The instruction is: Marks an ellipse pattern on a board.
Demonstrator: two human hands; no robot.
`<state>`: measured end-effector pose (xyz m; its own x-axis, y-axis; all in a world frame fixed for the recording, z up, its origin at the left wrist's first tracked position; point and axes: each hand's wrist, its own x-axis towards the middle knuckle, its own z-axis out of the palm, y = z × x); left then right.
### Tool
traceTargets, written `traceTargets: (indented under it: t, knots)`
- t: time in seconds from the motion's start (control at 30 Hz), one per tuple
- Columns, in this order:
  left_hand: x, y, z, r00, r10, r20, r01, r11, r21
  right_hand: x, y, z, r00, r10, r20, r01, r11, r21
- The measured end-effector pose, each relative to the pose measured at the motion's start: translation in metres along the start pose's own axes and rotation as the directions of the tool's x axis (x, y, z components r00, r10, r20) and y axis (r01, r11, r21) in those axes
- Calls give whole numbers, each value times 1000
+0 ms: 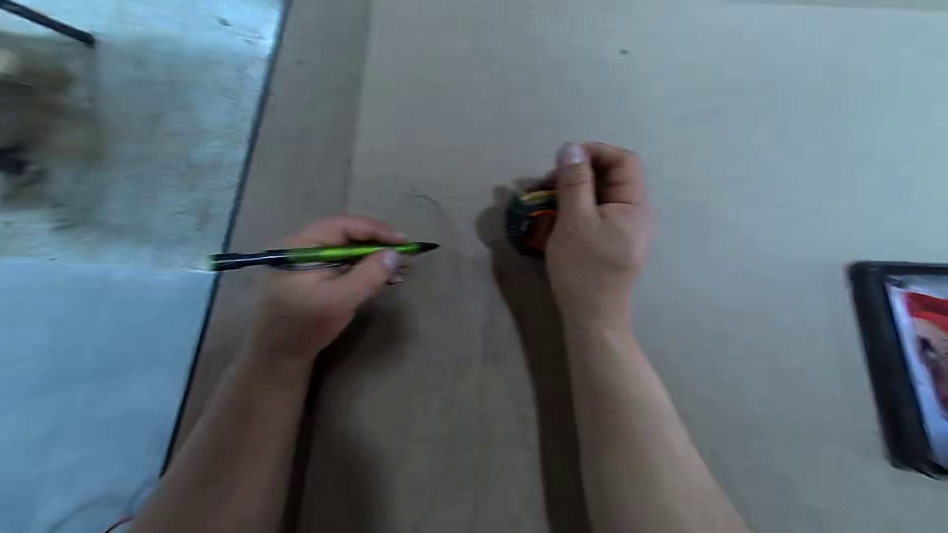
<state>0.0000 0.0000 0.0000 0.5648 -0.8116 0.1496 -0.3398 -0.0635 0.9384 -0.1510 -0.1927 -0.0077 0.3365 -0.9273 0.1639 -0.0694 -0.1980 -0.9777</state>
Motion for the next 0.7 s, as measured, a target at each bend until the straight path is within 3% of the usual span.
traceTargets:
  t: [0.17, 0.57, 0.7]
  knots:
    - [0, 2, 1, 998, -63, -5, 63, 997, -45, 0, 1, 4, 997, -23, -68, 22, 1000, -7]
    - [-1, 5, 1, 994, -100, -32, 99, 995, -27, 0, 1, 4, 998, -28, -53, 28, 1000, 4]
    - [4, -4, -2, 999, -44, -20, 43, 998, -53, 1, 1, 3, 999, -29, -45, 28, 1000, -10]
